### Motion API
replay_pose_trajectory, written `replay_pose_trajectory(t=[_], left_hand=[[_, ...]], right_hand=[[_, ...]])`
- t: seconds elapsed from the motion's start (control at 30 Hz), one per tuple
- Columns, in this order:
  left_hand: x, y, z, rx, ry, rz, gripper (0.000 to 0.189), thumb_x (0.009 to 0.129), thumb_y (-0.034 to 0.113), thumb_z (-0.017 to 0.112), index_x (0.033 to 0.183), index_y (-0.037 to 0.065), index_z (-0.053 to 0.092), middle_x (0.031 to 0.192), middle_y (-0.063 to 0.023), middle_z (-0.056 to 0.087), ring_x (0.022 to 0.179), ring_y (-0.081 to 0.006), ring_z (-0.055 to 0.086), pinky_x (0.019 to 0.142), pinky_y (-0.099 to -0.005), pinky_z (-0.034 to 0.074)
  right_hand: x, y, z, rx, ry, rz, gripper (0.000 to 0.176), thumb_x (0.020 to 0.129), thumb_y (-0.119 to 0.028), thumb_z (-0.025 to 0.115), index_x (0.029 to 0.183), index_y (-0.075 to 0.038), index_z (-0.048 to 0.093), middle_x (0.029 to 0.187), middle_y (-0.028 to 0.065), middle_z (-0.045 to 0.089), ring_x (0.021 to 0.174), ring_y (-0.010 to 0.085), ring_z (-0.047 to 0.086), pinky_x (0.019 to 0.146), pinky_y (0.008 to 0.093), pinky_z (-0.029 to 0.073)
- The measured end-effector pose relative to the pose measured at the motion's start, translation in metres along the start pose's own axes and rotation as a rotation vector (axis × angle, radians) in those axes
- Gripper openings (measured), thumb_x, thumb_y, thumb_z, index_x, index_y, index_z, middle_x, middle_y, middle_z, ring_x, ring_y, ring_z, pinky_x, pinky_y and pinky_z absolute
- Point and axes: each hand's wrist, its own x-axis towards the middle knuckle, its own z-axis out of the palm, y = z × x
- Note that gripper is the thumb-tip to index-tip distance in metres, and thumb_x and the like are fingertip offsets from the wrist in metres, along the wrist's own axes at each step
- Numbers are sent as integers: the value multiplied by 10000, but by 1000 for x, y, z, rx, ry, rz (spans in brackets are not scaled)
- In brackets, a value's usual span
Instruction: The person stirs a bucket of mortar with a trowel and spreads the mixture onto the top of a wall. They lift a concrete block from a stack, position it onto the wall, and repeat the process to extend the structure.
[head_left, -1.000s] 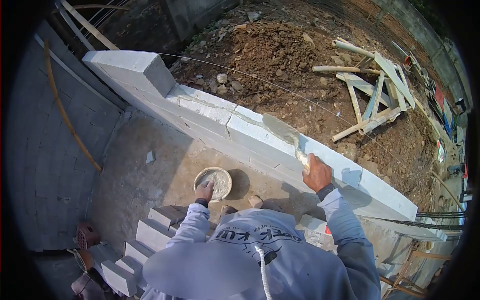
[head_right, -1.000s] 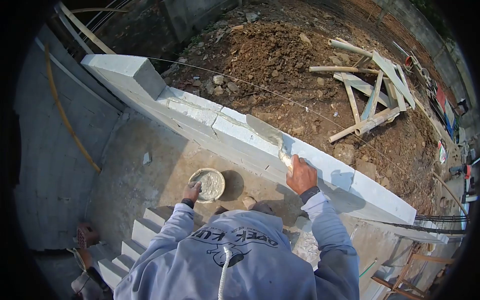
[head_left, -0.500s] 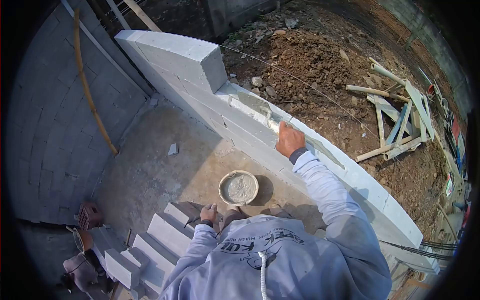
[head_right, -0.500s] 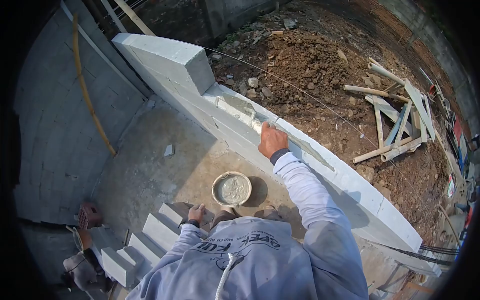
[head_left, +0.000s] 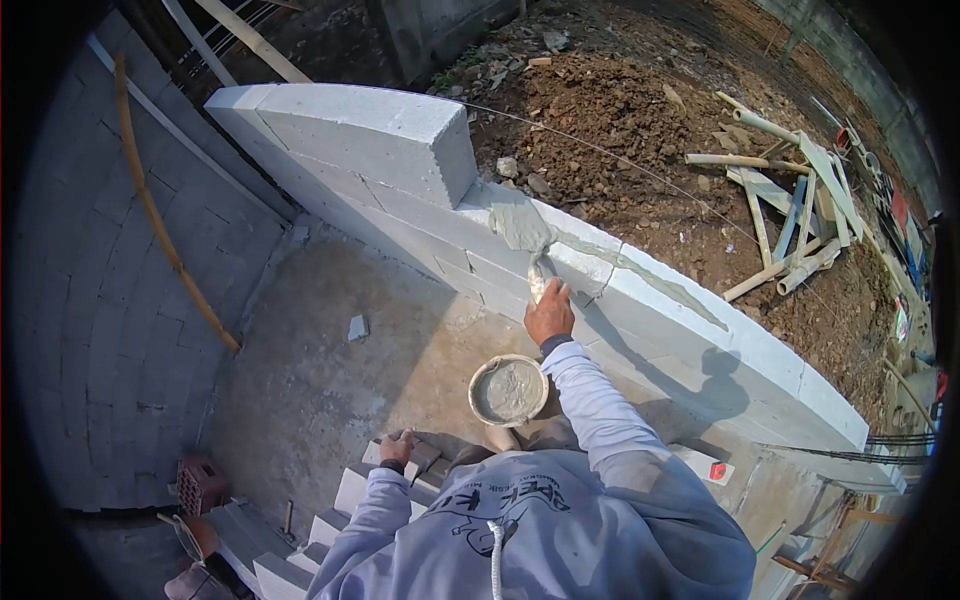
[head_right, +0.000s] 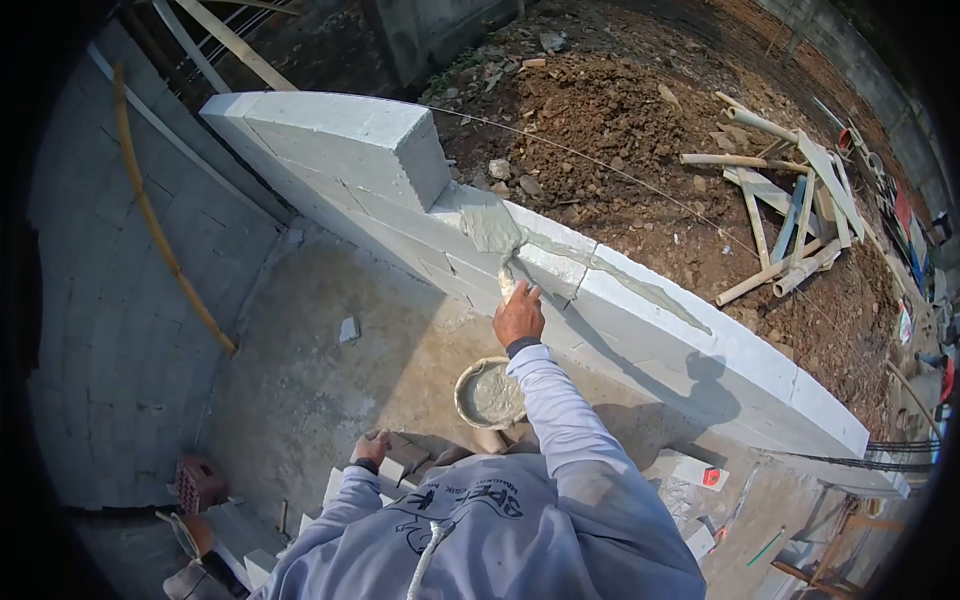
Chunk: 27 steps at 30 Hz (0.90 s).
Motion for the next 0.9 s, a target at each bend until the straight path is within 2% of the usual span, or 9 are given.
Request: replay_pose_trajectory(t=[0.03,0.13,0.33,0.37,0.47,0.57,0.7,0.87,0.9], left_hand=[[16,-8,3,-117,-2,52,291,829,242,568,857,-40,637,768,-88,651,680,-160,609,648,-285,479],[16,31,-17,-119,-37,85,364,850,355,544,853,9,655,704,-94,647,676,-189,610,638,-317,463],[24,13,-21,-135,-98,61,321,846,297,567,839,-14,643,716,-62,634,663,-150,600,640,-285,467],[21,6,-20,-60,-100,44,317,846,296,564,837,-10,645,703,-61,632,658,-148,600,641,-286,467],[12,-10,-8,-6,-94,-23,333,835,334,552,873,21,661,695,-86,641,674,-190,617,661,-317,470],[11,-21,4,-20,-122,-71,361,821,370,544,916,46,673,703,-110,652,693,-229,634,677,-341,472],[15,-8,23,-114,-150,-36,367,817,360,552,910,26,670,701,-101,652,677,-203,627,662,-320,472],[10,23,33,-289,-174,48,368,818,363,560,834,9,660,671,-78,638,640,-169,599,621,-303,458],[9,19,35,-247,-167,60,368,819,365,561,828,11,660,671,-76,638,637,-165,596,618,-302,456]], right_hand=[[-3,-6,13,98,-83,73,532,756,-189,649,1157,-1,355,1012,219,486,892,385,575,721,431,493],[-14,-12,62,131,-103,121,587,736,-164,660,1172,-1,302,1025,223,485,905,393,568,746,441,485],[-117,31,55,107,-434,36,552,714,-176,634,1164,-19,355,999,240,564,915,403,571,787,477,452],[-128,31,45,93,-409,-34,590,718,-200,630,1195,13,355,966,236,566,872,390,588,743,452,483],[-114,7,4,488,-383,-13,457,708,-230,647,1046,29,482,878,241,594,849,412,570,725,436,456],[-65,-26,-29,696,-221,-124,367,737,-265,644,931,26,530,813,213,598,739,353,592,664,411,456],[13,-80,-52,1357,-528,538,339,802,-334,616,885,-11,553,677,80,548,541,165,547,480,317,469],[61,-87,-40,1583,-620,573,408,800,-420,601,919,-32,553,648,43,537,480,158,530,408,271,433],[56,-83,-41,1540,-529,593,420,793,-436,603,911,-36,553,645,44,539,477,159,535,398,268,429]])
